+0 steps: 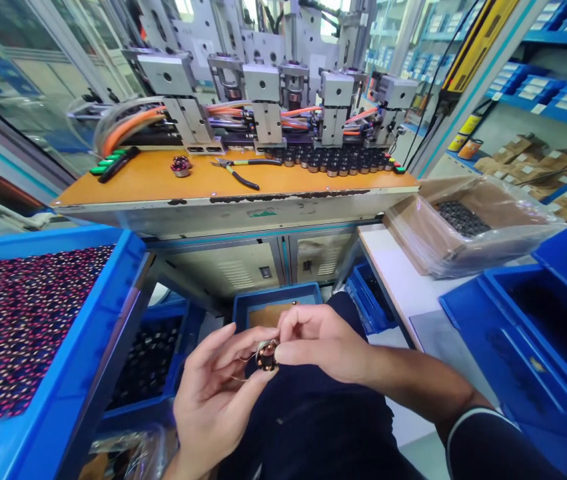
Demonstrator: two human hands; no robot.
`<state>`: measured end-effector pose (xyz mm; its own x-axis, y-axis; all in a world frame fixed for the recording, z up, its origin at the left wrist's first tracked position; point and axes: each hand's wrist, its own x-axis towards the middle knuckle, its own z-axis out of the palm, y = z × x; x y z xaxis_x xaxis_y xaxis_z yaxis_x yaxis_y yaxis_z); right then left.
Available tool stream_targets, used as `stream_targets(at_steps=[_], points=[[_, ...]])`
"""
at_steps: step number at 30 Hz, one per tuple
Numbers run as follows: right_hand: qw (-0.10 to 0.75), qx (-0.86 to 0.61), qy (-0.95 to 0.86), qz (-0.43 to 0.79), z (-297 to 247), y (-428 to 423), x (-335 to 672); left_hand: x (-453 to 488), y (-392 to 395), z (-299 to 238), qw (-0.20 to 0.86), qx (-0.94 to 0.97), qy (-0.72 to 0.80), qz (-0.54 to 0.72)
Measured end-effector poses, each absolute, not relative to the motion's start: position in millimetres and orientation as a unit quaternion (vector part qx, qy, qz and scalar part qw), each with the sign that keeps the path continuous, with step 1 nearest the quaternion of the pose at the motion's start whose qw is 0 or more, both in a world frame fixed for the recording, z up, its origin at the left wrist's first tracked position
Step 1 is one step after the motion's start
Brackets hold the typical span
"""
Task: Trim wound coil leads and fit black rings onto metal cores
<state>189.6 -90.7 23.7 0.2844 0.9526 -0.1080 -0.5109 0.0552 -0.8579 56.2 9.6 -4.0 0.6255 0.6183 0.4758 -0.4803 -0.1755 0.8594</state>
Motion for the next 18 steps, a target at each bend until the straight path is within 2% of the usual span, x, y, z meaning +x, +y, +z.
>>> stream_targets(at_steps=[6,11,18], points=[[0.731,-0.42,-0.242,0.481,7.0,-96.8,171.9,52.7,14.8,-3.1,0.714,0.578,0.076,0.388],[0.696,-0.455,-0.292,0.473,15.8,-104.6,183.1,51.8,20.8,-7.8,0.755,0.561,0.063,0.333],[0.613,-0.517,-0.321,0.503,44.7,-95.2,198.7,52.2,24.0,-16.2,0.732,0.6,0.093,0.309]])
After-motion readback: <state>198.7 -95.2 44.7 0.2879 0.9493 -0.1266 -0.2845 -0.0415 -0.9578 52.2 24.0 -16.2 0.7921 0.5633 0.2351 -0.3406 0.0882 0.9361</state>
